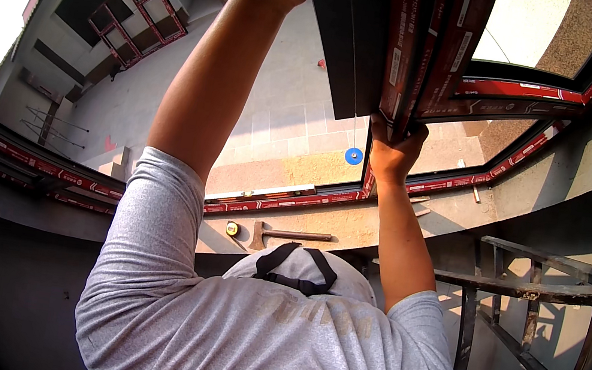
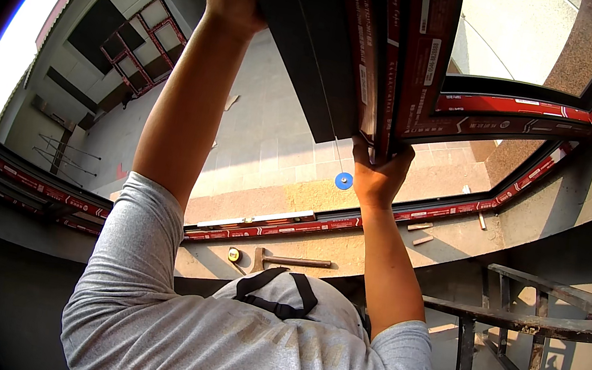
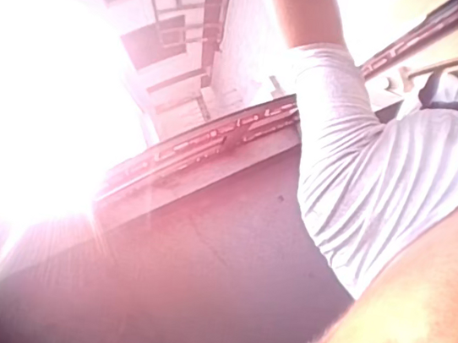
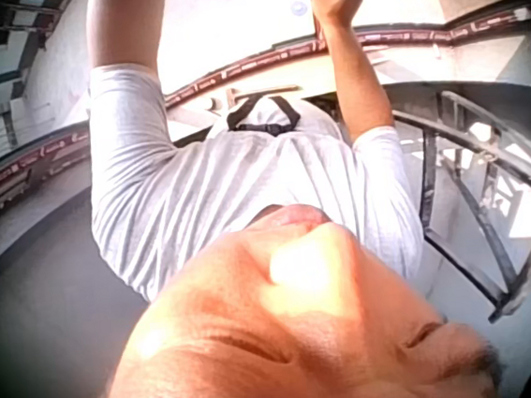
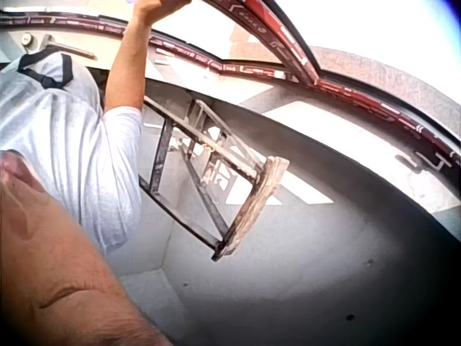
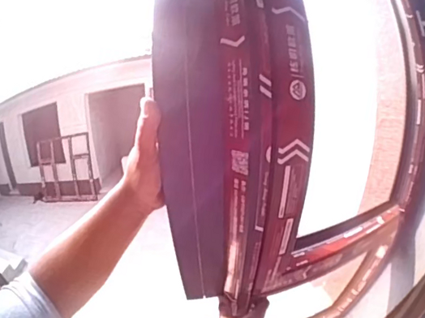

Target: The person installs a window frame by positioning a metal profile into the opening, tapping it with a hammer, and using a plumb line to check alignment. The person repeatedly adjusts the frame and uses a ladder to reach higher sections.

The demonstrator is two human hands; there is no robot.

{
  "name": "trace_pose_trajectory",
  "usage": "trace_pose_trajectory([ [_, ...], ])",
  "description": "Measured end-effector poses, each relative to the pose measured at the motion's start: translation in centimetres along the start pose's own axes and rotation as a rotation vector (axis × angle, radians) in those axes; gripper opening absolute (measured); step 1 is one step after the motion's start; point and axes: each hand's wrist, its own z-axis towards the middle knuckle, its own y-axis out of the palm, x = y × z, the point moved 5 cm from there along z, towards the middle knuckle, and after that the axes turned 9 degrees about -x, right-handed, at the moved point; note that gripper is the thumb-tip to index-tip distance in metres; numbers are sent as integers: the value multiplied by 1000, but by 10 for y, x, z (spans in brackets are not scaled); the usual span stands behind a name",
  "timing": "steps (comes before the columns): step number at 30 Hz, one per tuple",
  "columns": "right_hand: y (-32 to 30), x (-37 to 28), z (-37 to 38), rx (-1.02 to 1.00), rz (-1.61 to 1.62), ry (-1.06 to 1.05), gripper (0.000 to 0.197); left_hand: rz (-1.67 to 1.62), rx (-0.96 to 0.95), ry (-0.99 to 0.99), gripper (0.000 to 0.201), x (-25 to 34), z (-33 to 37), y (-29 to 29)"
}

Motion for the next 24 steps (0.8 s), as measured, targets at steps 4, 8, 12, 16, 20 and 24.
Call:
trace_pose_trajectory([
  [4,0,2,1,-6,-37,-10,63,10,46,3,70,0,-2,0],
  [8,0,-2,1,-10,-4,2,63,16,51,-6,69,2,-2,1],
  [12,-1,-2,1,19,-14,-33,63,51,97,-8,69,4,-2,7],
  [16,-2,-9,1,7,-2,-9,63,39,86,-3,69,4,-2,7],
  [20,-3,-11,1,1,-27,-1,63,1,5,-3,69,1,-1,1],
  [24,-4,-13,1,6,-52,-12,63,-16,-8,-10,69,0,-1,-1],
])
